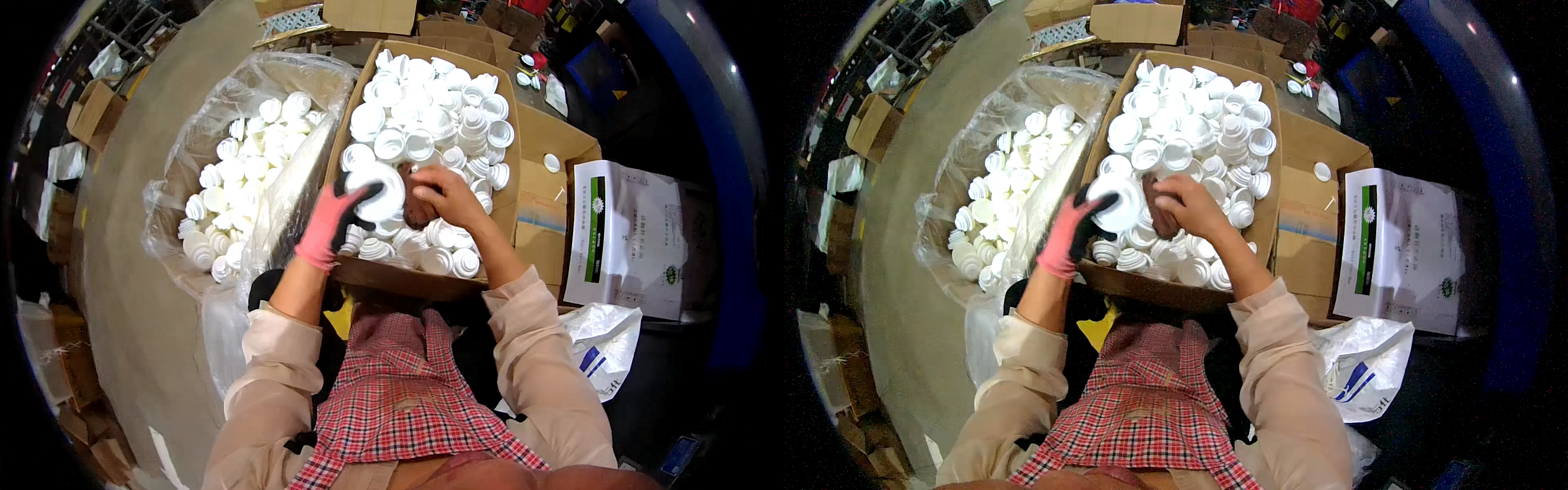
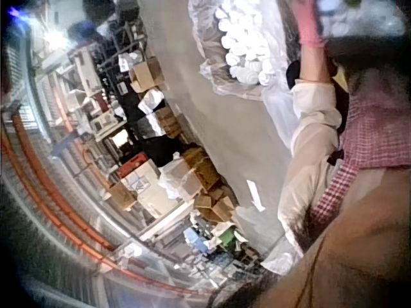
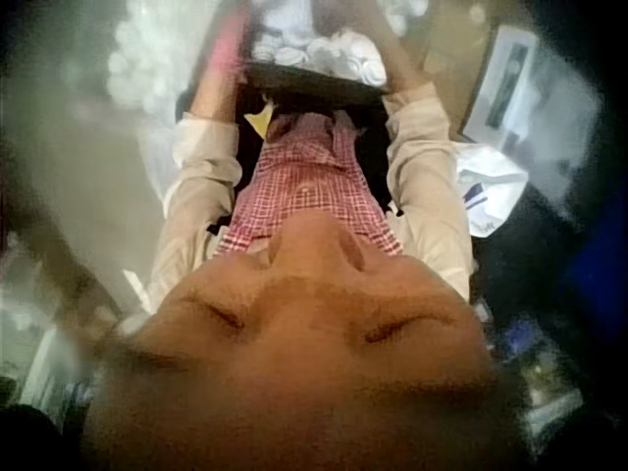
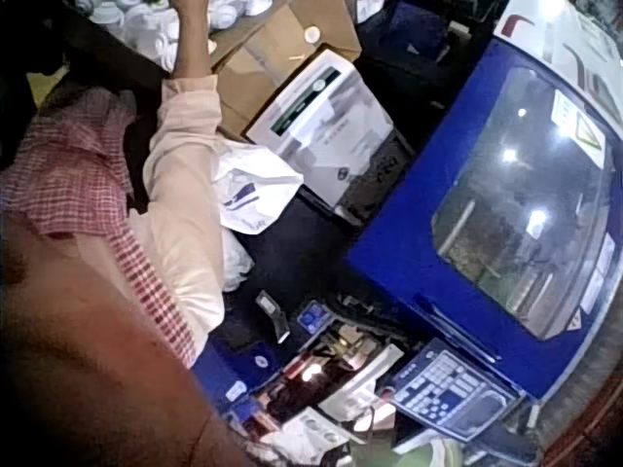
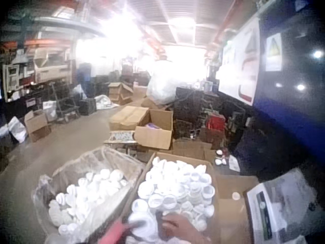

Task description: The person picks up white plastic caps and lids from a cardboard box and a plastic bag, then screws the lids onto the caps by hand. The person continues this repetitive assembly process throughout the clip.

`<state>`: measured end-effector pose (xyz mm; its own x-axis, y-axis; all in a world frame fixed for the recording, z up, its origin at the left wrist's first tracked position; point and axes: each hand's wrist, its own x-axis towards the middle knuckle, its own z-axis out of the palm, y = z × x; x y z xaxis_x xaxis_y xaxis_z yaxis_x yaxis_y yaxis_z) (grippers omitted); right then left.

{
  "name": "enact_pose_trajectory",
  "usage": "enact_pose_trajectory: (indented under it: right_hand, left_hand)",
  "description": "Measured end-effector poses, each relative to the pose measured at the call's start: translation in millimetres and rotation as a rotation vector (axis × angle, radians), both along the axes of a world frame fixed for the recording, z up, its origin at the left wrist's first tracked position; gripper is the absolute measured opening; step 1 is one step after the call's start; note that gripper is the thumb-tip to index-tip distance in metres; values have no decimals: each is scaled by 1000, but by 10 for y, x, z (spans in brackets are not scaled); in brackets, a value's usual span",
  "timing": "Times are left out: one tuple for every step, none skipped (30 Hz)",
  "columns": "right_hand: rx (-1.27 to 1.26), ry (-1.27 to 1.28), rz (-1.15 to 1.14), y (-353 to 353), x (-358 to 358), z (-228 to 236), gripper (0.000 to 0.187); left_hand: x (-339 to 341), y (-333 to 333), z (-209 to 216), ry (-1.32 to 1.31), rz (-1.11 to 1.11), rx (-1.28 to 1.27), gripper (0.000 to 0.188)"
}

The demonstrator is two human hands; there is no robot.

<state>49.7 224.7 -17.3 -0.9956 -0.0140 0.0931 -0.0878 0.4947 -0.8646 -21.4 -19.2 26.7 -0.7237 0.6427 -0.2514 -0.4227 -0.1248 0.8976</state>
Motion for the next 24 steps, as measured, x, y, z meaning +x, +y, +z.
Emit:
enact_pose_trajectory:
  right_hand:
    - [24,133,39,-86,31,61,51]
    - [49,266,78,-183,102,135,68]
    - [-17,68,44,-235,153,208,97]
    - [-150,86,53,-333,200,383,104]
    - [-64,176,72,-405,194,479,104]
    - [27,266,82,-452,207,534,105]
    - [73,298,84,-482,215,552,105]
    - [118,329,86,-505,220,558,104]
    - [161,366,85,-531,220,568,104]
    - [174,376,77,-558,239,599,103]
    - [186,385,70,-589,267,634,102]
    - [200,399,63,-615,273,645,102]
    - [185,386,49,-620,280,621,102]
    - [192,387,43,-624,280,617,102]
    - [194,393,41,-626,283,633,102]
    - [197,398,39,-629,283,634,102]
    - [152,421,17,-652,272,616,101]
    - [149,416,19,-655,267,610,100]
    - [145,411,22,-654,270,617,99]
    - [141,406,24,-663,275,626,98]
    - [146,404,2,-677,290,634,95]
    - [149,407,4,-683,299,634,94]
    - [151,410,5,-688,305,629,94]
    - [156,418,3,-694,300,639,93]
  left_hand:
    - [-34,-45,82,-89,27,29,41]
    - [-70,-80,127,-178,55,59,37]
    - [-80,-53,93,-212,51,65,38]
    - [-78,-80,129,-271,-36,125,39]
    - [-18,-52,188,-275,-6,176,39]
    - [48,2,236,-279,16,230,38]
    - [56,-5,191,-288,14,230,37]
    - [64,-6,164,-276,1,213,37]
    - [53,-11,157,-260,-14,193,37]
    - [46,-19,152,-244,-29,172,37]
    - [45,-32,157,-205,-87,152,37]
    - [71,-39,208,-169,-75,161,37]
    - [121,-16,272,-139,-68,174,36]
    - [152,0,322,-108,-61,187,36]
    - [173,1,357,-73,-57,140,36]
    - [183,0,331,-38,-54,160,36]
    - [185,0,285,-3,-51,179,36]
    - [170,0,214,31,-49,200,35]
    - [171,-24,132,66,-40,170,35]
    - [166,-46,49,102,-30,140,34]
    - [208,-45,161,65,-28,129,34]
    - [238,-48,213,27,-27,117,34]
    - [190,-45,172,-11,-68,60,35]
    - [186,-51,164,-26,-65,61,38]
